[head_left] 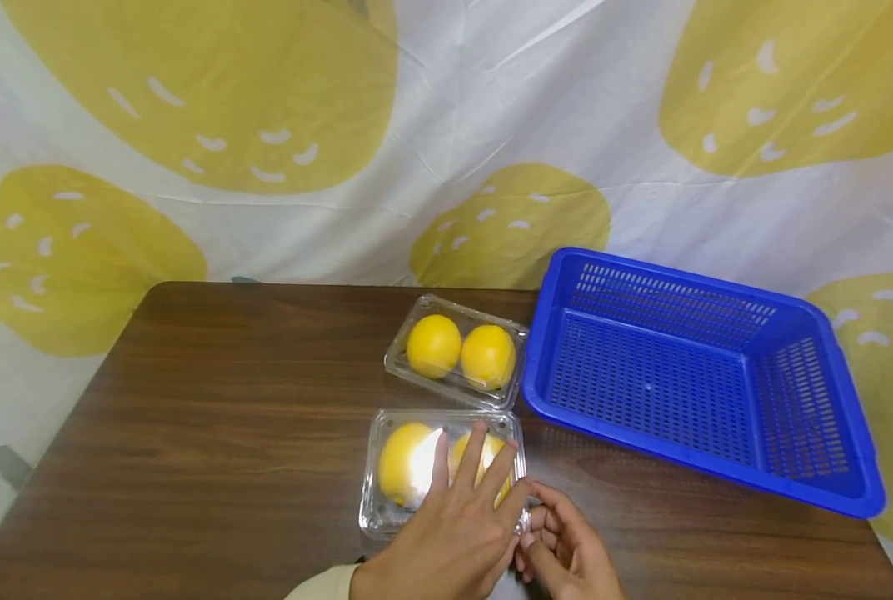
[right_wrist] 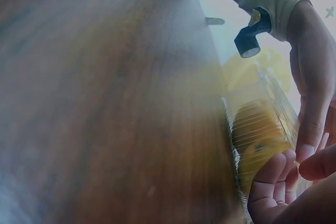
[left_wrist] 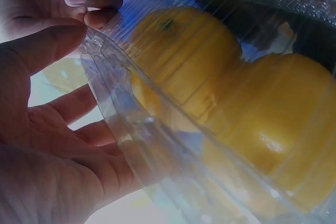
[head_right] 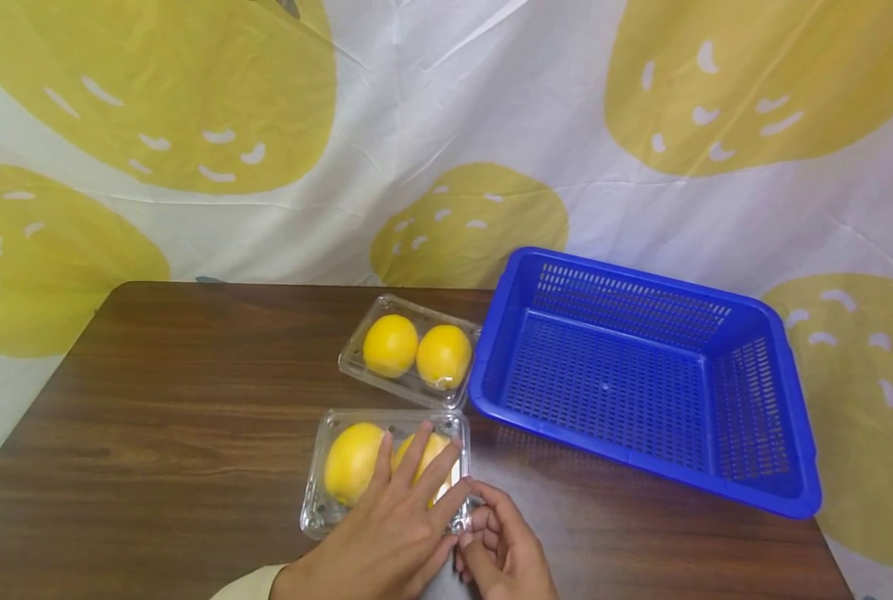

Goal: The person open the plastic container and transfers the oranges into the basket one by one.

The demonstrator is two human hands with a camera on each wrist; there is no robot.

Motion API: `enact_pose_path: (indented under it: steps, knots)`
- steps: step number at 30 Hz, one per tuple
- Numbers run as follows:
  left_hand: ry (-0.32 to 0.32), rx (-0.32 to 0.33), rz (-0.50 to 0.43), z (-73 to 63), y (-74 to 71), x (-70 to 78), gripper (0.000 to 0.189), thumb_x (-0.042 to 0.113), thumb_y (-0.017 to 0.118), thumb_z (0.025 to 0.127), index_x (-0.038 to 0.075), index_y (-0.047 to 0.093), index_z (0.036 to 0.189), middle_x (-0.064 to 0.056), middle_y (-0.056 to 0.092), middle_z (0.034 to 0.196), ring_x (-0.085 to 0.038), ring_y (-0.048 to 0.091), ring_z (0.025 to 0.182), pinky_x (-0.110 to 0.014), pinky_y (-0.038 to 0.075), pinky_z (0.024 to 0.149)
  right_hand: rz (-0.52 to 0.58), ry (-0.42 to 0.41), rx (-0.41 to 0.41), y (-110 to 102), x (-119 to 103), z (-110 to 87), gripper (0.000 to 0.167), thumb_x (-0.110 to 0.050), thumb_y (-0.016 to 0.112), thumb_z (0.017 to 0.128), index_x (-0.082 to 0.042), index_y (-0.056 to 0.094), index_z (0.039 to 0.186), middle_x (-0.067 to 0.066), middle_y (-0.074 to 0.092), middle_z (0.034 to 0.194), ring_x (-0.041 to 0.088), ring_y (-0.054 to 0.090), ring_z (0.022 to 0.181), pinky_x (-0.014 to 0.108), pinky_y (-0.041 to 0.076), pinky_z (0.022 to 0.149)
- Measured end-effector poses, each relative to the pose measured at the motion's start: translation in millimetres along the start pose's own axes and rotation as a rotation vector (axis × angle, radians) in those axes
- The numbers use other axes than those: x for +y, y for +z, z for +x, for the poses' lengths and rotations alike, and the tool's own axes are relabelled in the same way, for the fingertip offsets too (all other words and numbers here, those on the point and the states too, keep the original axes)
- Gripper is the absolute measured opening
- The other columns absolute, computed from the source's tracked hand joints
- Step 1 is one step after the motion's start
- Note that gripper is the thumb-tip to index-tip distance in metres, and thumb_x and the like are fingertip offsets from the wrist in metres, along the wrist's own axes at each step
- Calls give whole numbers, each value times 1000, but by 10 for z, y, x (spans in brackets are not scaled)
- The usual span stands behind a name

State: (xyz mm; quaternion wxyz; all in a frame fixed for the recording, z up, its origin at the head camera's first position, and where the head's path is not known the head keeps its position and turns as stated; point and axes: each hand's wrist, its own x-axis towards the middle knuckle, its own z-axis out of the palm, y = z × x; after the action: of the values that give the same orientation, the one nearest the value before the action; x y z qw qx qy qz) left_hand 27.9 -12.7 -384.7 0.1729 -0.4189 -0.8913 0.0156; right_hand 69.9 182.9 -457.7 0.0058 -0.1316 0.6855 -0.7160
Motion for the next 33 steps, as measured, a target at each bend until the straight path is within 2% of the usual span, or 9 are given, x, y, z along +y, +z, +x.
enact_pose_path:
  steps: [6,10,18,27,33]
  knots:
    - [-6,-7,-30,-7,1,-6,46,47,79,95,20,75,133,-15,60,155,-48,53,147,-68,56,106,-24,0,13,13,-18,2,52,25,53,95,17,45,146,-3,68,94,8,62,69,31,57,52]
    - [-1,-18,-36,-13,-4,-8,47,48,78,95,19,75,133,-15,60,157,-49,52,148,-69,56,106,-24,-7,2,9,-20,7,52,25,53,94,17,45,145,-5,68,95,7,62,69,31,57,52]
    - [12,-30,25,-14,-31,9,47,53,73,101,20,74,134,-15,60,157,-51,51,149,-70,56,106,-28,-1,-3,9,-37,7,54,25,54,93,17,44,146,-6,69,96,5,61,69,29,54,51]
    - [10,-21,57,16,-78,2,47,49,73,98,17,74,132,-14,62,154,-47,58,142,-66,59,103,6,-34,-6,19,-15,25,52,28,52,91,19,45,141,-7,67,97,5,59,68,28,52,49]
    - [0,-10,-28,5,-108,-50,47,48,73,98,16,71,132,-12,64,153,-43,61,139,-65,60,104,-6,22,20,37,-27,10,51,25,52,92,20,45,142,-6,68,95,6,60,69,28,55,53]
